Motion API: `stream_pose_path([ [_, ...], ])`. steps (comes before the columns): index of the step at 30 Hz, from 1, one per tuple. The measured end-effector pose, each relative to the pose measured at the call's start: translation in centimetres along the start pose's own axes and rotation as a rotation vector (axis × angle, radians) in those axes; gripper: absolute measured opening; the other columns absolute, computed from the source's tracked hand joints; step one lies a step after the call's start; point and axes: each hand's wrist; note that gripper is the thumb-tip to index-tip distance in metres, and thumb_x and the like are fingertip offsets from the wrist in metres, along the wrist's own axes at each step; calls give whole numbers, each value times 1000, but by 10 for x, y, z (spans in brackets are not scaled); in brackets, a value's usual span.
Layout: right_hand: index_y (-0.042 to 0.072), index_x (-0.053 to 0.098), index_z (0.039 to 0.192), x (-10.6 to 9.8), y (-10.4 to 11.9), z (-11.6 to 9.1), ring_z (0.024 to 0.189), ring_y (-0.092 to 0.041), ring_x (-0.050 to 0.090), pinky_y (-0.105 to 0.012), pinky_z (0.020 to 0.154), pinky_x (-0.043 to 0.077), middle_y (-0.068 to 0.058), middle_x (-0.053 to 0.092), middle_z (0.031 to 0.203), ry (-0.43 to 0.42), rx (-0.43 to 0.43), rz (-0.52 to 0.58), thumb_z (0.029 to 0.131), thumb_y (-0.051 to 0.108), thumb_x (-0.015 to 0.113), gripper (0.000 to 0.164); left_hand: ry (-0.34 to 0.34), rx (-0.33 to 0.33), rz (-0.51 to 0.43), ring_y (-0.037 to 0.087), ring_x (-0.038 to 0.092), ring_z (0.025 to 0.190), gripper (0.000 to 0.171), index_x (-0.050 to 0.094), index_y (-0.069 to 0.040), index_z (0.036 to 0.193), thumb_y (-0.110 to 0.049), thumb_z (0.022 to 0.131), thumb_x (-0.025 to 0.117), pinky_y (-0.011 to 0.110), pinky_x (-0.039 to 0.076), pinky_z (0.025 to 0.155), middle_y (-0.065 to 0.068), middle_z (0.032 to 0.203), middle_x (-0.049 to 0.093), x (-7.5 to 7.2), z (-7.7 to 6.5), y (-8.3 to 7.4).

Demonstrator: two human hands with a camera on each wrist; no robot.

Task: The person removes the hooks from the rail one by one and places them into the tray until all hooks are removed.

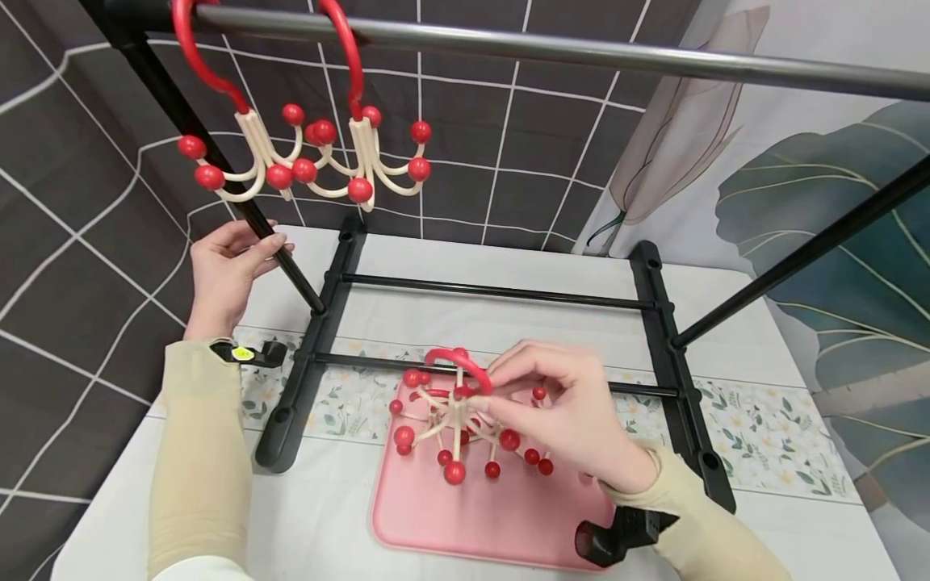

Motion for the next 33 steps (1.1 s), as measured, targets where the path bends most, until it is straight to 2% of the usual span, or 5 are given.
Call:
stream_pose_path([
  [9,6,74,91,22,-15,-16,71,-21,68,-27,49,56,-9,73,90,181,15,167,80,-10,83,21,2,-4,17,18,76,83,24,74,4,110,4,86,79,24,60,77,10,94,74,0,0,0],
  [14,7,74,91,30,-28,-24,74,-19,70,-27,47,56,-8,73,92,252,58,184,82,-6,83,18,1,-6,16,18,76,83,24,74,5,110,4,86,79,25,60,77,10,94,74,0,0,0],
  [19,9,75,91,37,-41,-33,66,-14,69,-29,44,56,-5,73,92,268,131,159,84,0,83,14,-3,-15,19,18,76,83,24,74,4,110,3,86,79,24,60,77,10,94,74,0,0,0],
  [26,8,74,89,44,-56,-42,65,-10,65,-30,51,59,-5,72,88,249,143,124,84,1,83,13,-4,-18,18,19,76,83,26,73,5,111,3,86,80,25,60,78,10,94,74,0,1,0],
  [33,7,73,89,50,-66,-51,63,-9,62,-28,47,56,-5,72,87,238,170,123,84,-2,82,14,-2,-12,10,19,76,82,26,73,6,111,3,86,80,26,60,77,11,93,74,0,1,0],
])
Point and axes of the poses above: each hand's wrist, its own z-axis towards the middle knuckle, its own x-axis out of the palm, y = z × x
